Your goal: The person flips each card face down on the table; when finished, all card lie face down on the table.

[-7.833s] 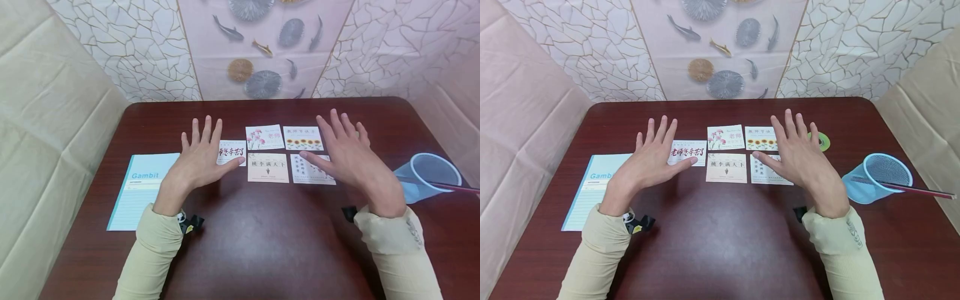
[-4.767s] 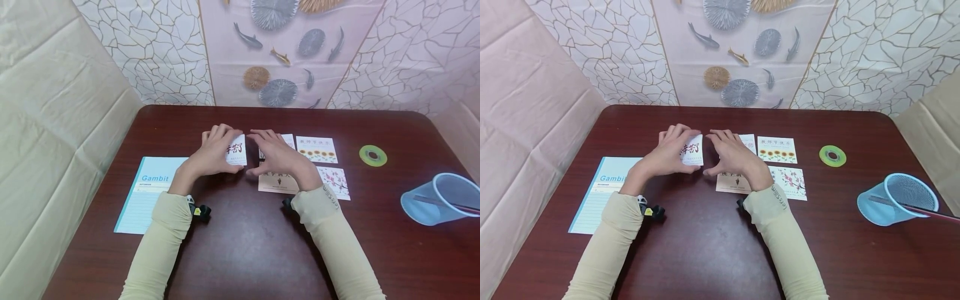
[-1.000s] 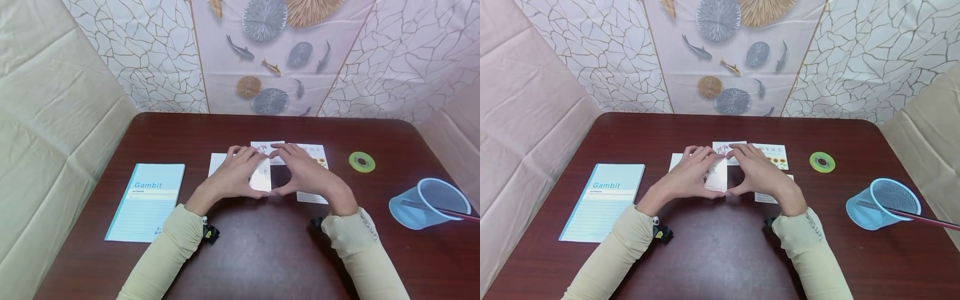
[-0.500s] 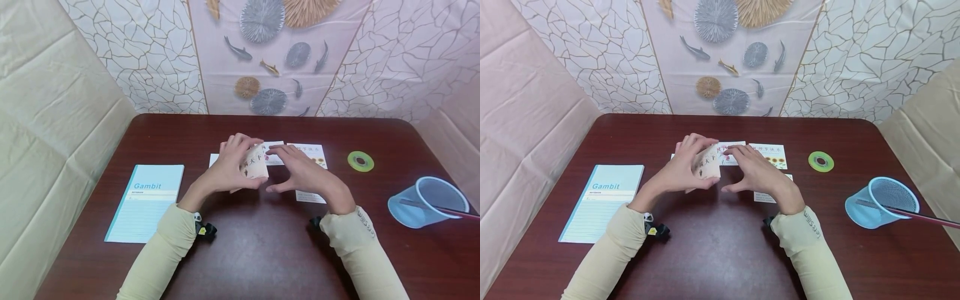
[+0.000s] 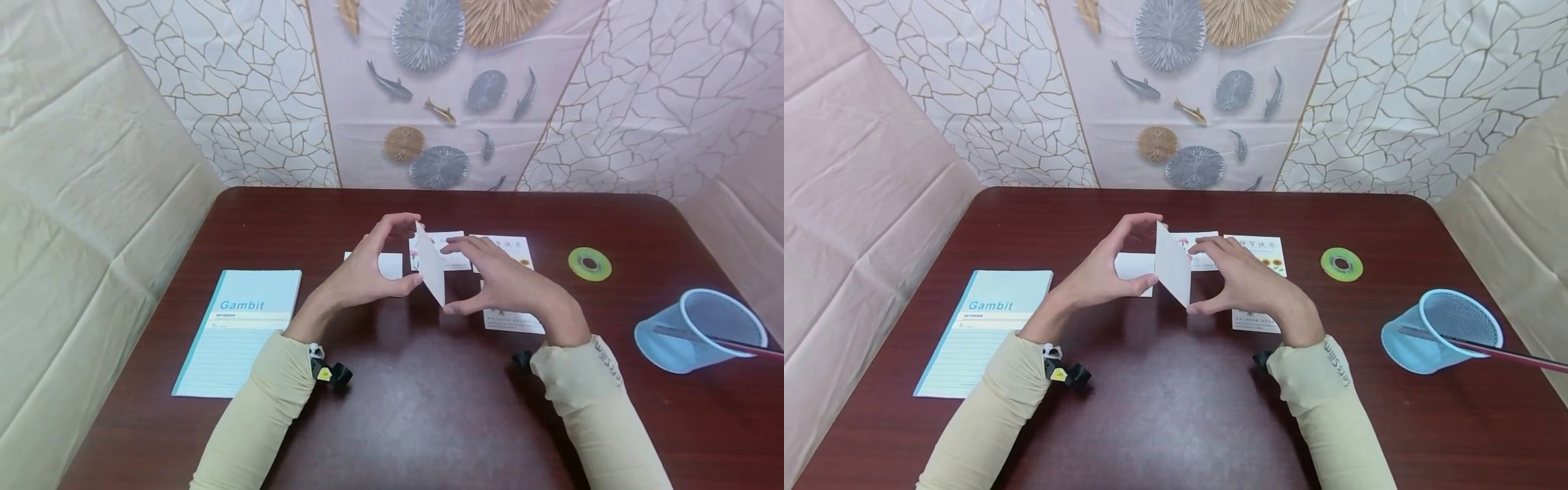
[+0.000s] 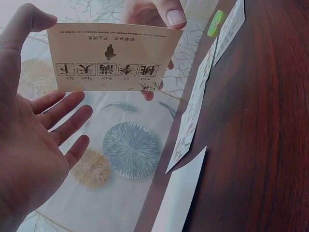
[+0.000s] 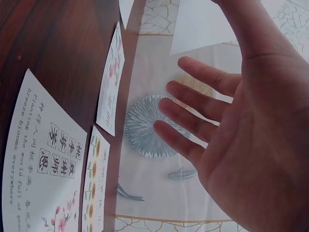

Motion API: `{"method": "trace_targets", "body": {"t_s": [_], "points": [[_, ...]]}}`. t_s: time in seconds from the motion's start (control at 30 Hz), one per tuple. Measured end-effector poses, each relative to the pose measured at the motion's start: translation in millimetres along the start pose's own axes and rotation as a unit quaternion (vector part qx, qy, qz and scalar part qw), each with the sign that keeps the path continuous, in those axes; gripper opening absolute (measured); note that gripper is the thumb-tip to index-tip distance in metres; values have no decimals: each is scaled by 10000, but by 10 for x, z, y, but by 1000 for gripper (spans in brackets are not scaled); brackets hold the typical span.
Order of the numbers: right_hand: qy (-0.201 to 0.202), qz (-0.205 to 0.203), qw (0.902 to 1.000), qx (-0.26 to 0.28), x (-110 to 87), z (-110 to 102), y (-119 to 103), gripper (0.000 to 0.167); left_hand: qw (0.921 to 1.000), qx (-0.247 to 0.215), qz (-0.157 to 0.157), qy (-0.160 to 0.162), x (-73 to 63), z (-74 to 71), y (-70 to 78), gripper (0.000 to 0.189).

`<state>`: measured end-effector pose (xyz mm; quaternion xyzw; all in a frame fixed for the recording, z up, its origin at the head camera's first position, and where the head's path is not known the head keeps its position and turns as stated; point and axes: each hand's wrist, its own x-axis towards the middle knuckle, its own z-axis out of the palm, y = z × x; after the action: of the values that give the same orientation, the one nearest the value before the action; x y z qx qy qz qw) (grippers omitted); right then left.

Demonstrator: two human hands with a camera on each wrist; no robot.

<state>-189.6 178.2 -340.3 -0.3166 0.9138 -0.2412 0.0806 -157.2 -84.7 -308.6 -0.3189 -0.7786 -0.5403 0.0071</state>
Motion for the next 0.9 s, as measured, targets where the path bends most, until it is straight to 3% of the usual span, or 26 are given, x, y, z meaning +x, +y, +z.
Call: {"method": "trace_targets", "body": {"t_s": [0.1,0.2,0.27,0.33,0.37,0.43,0.53,0.6,0.63,0.73,0.9], "points": [[-63,-62,9999,65,-1,-10,21,93,9997,-216,102,-8,5,5,-30,77],[-83,-10,9999,86,-11,-35,33,90,9999,-140,81,-3,25,14,-178,80],[-63,138,9999,64,-32,-61,42,89,9997,226,-80,-43,28,11,-286,81],[-65,344,9994,-17,-64,-89,50,88,9954,897,-275,-195,29,11,-393,82],[-98,457,9989,-67,-83,-102,53,87,9901,1316,-369,-319,24,15,-424,82],[-197,642,9974,-257,-117,-118,53,87,9711,2243,-473,-667,17,44,-484,84],[-433,839,9933,-665,-159,-112,31,85,9281,3460,-561,-1256,6,149,-569,88],[-542,908,9900,-929,-180,-91,4,83,9010,3991,-604,-1589,-3,232,-620,89],[-596,951,9882,-1046,-182,-73,-8,82,8919,4145,-610,-1704,-12,265,-641,89],[-671,960,9847,-1290,-178,-21,-37,79,8783,4349,-622,-1886,-36,315,-679,86],[-730,920,9816,-1508,-154,28,-59,78,8744,4399,-601,-1960,-55,314,-689,84]]}}
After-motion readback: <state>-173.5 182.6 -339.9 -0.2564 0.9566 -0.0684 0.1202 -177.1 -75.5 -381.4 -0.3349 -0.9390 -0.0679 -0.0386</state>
